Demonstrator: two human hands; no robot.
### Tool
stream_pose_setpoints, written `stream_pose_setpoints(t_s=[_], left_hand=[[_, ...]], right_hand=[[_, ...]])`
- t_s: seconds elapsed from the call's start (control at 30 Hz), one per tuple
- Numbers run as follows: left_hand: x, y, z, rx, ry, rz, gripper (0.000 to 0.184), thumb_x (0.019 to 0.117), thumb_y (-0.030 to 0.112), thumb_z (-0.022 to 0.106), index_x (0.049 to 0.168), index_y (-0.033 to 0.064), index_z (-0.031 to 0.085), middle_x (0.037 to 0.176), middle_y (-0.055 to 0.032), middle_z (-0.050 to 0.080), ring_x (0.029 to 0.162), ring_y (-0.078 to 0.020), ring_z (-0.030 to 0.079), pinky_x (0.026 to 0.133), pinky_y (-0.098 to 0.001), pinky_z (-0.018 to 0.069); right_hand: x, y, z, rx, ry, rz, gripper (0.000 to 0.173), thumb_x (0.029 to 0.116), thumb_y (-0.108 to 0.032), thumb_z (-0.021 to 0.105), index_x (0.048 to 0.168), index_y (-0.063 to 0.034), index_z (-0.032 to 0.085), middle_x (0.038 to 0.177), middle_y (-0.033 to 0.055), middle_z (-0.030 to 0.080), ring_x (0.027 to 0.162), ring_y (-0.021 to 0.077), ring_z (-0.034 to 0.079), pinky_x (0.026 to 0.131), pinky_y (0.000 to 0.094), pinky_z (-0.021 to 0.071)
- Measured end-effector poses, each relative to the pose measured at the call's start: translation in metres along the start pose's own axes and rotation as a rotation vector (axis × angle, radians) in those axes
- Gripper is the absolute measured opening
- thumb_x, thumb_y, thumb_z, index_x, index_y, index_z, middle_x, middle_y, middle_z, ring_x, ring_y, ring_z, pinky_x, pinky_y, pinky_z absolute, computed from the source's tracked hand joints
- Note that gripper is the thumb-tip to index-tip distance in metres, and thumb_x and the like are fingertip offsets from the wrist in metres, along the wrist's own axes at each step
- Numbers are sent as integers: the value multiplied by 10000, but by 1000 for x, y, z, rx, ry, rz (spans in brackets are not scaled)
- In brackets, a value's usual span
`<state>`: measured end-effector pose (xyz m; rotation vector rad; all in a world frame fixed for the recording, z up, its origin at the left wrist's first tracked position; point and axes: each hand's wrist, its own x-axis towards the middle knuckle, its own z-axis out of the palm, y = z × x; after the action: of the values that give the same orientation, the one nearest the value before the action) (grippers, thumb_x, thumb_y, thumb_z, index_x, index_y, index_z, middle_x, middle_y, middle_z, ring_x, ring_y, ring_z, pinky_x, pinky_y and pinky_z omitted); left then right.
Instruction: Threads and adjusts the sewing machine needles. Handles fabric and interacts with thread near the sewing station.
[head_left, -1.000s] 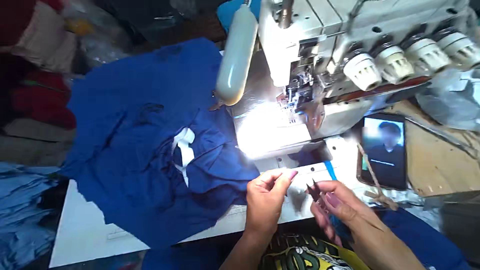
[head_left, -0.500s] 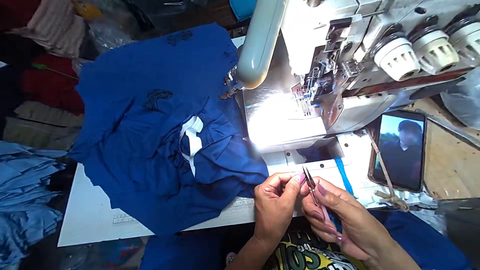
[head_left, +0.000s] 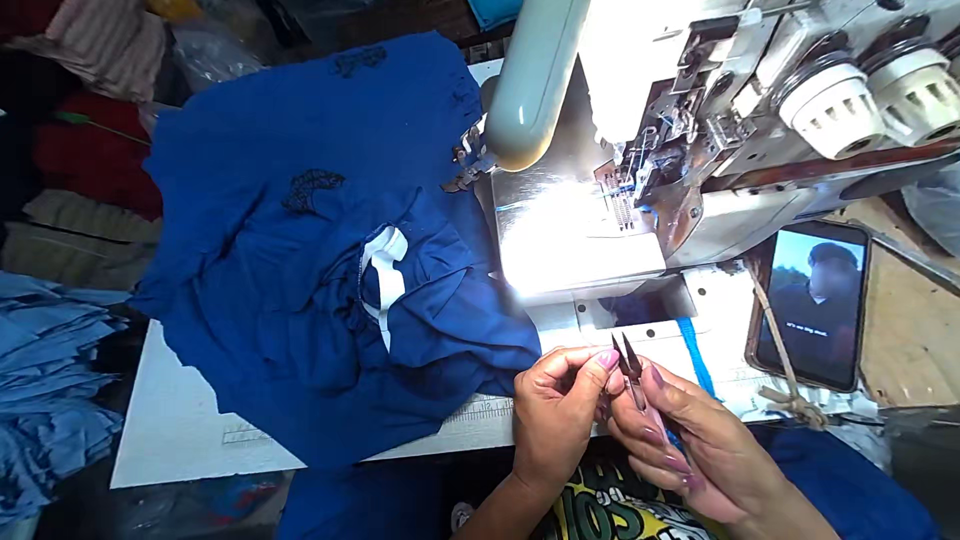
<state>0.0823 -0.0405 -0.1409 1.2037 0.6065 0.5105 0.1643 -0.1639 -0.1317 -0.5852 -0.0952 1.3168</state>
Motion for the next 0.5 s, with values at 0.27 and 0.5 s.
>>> stream_pose_setpoints(t_s=[0.27, 0.5], left_hand=[[2, -3, 1, 10, 69, 37, 108, 931, 70, 693, 887, 15, 775, 749, -72, 698, 562, -89, 620, 540, -224, 556], [-2, 5, 1, 100, -11, 176, 106, 946, 46, 675, 933, 5, 772, 854, -78, 711, 625, -101, 658, 573, -229, 593]], right_hand=[[-4, 4, 1, -60, 88, 22, 242, 1048, -369, 565, 1062, -134, 622, 712, -53, 537, 491, -24, 468, 421, 120, 398], [-8, 12, 10, -373, 277, -225, 241, 999, -420, 642, 1019, -187, 580, 627, -97, 468, 453, -38, 418, 405, 127, 377]])
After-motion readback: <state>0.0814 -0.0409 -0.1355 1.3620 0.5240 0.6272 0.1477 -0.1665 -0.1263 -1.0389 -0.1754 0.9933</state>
